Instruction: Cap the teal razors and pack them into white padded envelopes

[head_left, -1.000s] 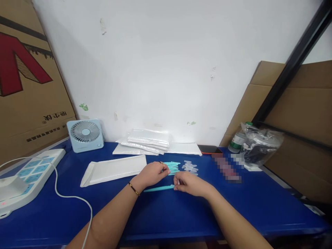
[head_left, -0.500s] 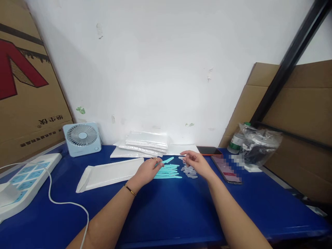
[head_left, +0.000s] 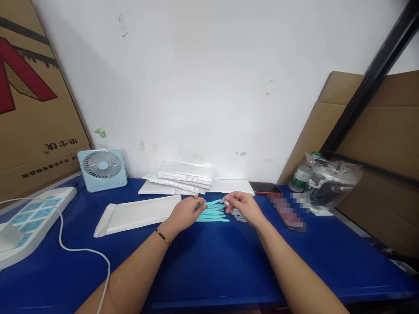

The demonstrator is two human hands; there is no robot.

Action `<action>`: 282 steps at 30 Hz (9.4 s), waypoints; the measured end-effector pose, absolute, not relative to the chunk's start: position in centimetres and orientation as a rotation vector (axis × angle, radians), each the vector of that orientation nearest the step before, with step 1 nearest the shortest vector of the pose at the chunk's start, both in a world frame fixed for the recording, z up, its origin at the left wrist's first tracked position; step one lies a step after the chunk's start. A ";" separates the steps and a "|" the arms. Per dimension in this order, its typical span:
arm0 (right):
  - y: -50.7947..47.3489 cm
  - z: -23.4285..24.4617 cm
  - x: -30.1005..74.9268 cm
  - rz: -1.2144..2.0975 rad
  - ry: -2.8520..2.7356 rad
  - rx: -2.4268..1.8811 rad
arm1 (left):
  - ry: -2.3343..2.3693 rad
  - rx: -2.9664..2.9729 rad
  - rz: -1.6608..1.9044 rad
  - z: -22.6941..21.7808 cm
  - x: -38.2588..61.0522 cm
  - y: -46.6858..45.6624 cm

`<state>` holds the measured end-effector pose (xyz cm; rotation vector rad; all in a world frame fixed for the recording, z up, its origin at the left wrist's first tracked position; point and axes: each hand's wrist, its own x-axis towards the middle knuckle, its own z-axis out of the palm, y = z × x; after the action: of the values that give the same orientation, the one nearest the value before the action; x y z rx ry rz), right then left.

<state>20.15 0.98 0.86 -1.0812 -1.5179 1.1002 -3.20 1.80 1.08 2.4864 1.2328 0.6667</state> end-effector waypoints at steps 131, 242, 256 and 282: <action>1.0 0.2 23.0 0.675 -2.380 -1.506 | 1.247 2.545 0.399 -1.6 -0.2 1.1; 1.2 0.5 25.0 0.815 -2.017 -1.408 | 1.410 2.530 0.464 0.4 -1.0 1.1; 1.0 1.2 22.0 0.993 -1.384 -0.991 | 1.244 2.028 0.728 -0.3 -1.3 1.7; 2.4 -0.9 25.4 0.304 -2.255 -1.637 | 1.526 2.615 0.522 -1.3 -1.8 3.2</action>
<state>25.37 2.38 -0.88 -1.6374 -2.2545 0.3038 -1.79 3.24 -1.34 2.6149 1.5255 0.5218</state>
